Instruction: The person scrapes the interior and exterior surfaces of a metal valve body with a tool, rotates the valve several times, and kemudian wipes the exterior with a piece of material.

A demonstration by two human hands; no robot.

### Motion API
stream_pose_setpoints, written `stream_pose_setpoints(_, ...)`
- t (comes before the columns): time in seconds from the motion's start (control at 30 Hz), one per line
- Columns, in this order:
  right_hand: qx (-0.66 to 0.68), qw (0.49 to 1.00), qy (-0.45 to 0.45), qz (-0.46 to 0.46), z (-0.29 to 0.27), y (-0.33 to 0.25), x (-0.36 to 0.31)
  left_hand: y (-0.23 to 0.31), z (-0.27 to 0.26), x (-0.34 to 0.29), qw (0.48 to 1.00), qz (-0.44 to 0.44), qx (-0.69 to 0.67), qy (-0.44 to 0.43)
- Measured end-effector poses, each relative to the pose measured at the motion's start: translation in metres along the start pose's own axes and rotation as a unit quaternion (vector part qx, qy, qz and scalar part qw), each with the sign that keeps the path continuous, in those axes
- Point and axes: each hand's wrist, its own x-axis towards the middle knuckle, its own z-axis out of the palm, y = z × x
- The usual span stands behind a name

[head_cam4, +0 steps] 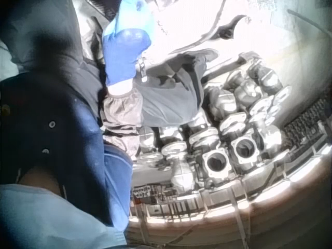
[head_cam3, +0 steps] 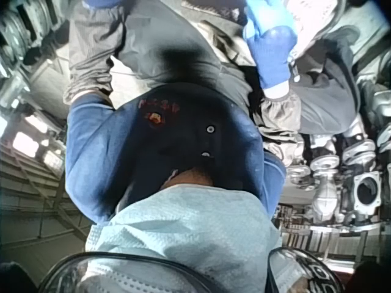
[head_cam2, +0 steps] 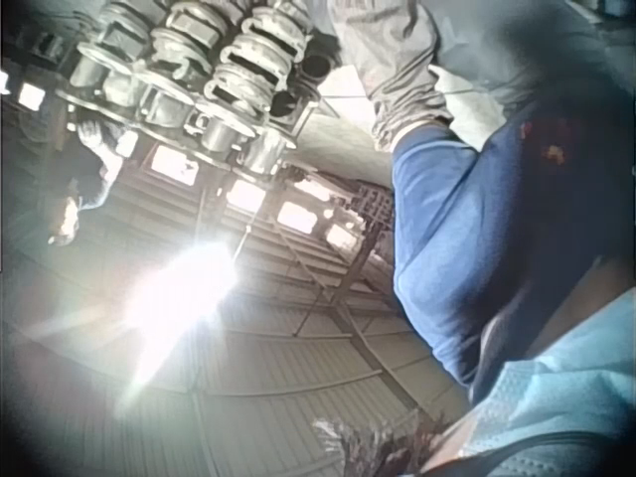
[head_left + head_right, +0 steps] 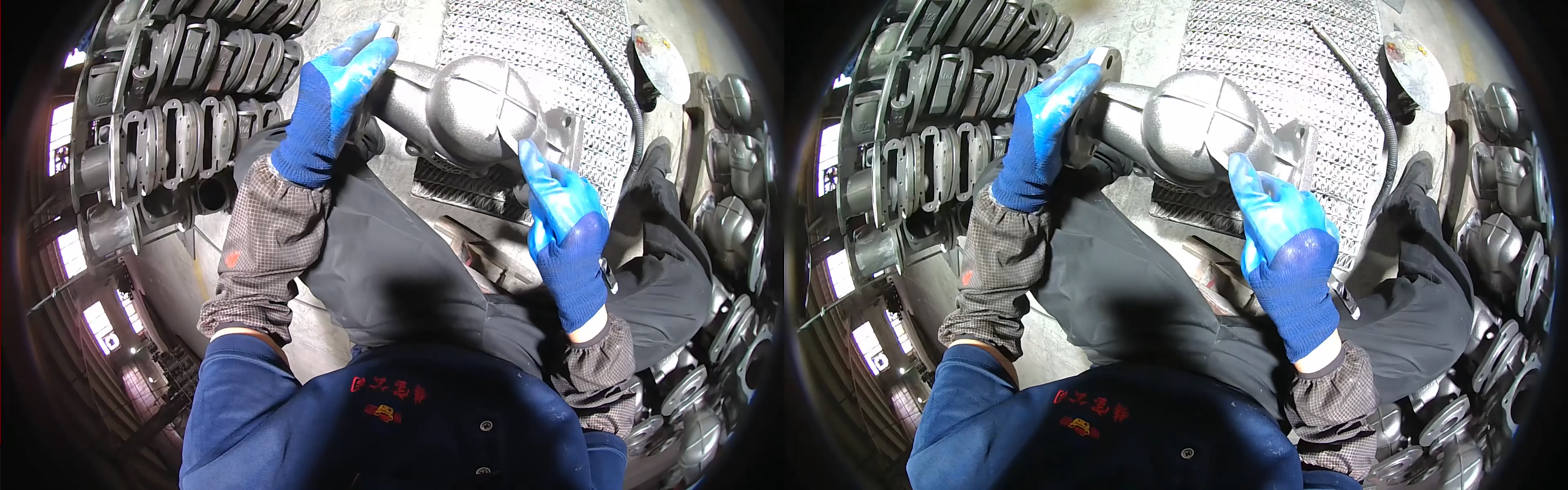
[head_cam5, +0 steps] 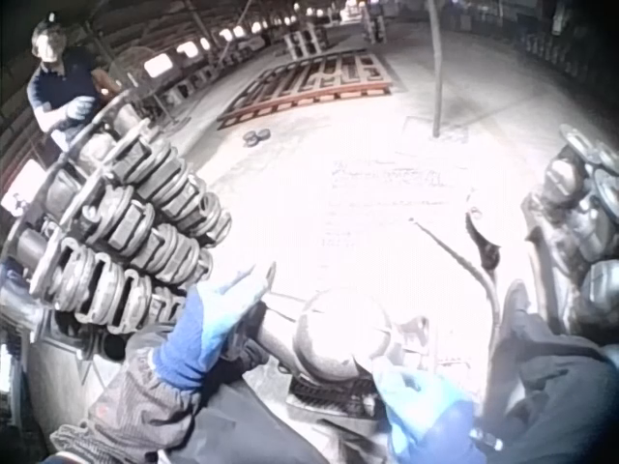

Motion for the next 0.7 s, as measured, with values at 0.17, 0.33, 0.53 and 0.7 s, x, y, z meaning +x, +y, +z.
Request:
stream_pose_setpoints(0.17, 0.011, 1.000, 0.018, -0.006, -0.004, 0.007, 0.005, 0.003, 0.002, 0.002, 0.999, -0.014, -0.035, -0.004)
stream_pose_setpoints(0.33, 0.096, 0.994, 0.038, 0.023, -0.005, 0.012, 0.013, -0.001, -0.001, 0.002, 0.999, 0.036, 0.035, -0.010)
stream_pose_setpoints(0.53, -0.121, 0.990, 0.020, -0.064, -0.021, 0.007, 0.022, 0.000, -0.004, 0.006, 0.963, 0.171, 0.206, -0.031)
stream_pose_setpoints(0.7, -0.133, 0.990, -0.037, -0.038, -0.029, -0.002, 0.022, -0.011, -0.013, 0.008, 0.918, 0.269, 0.289, -0.025)
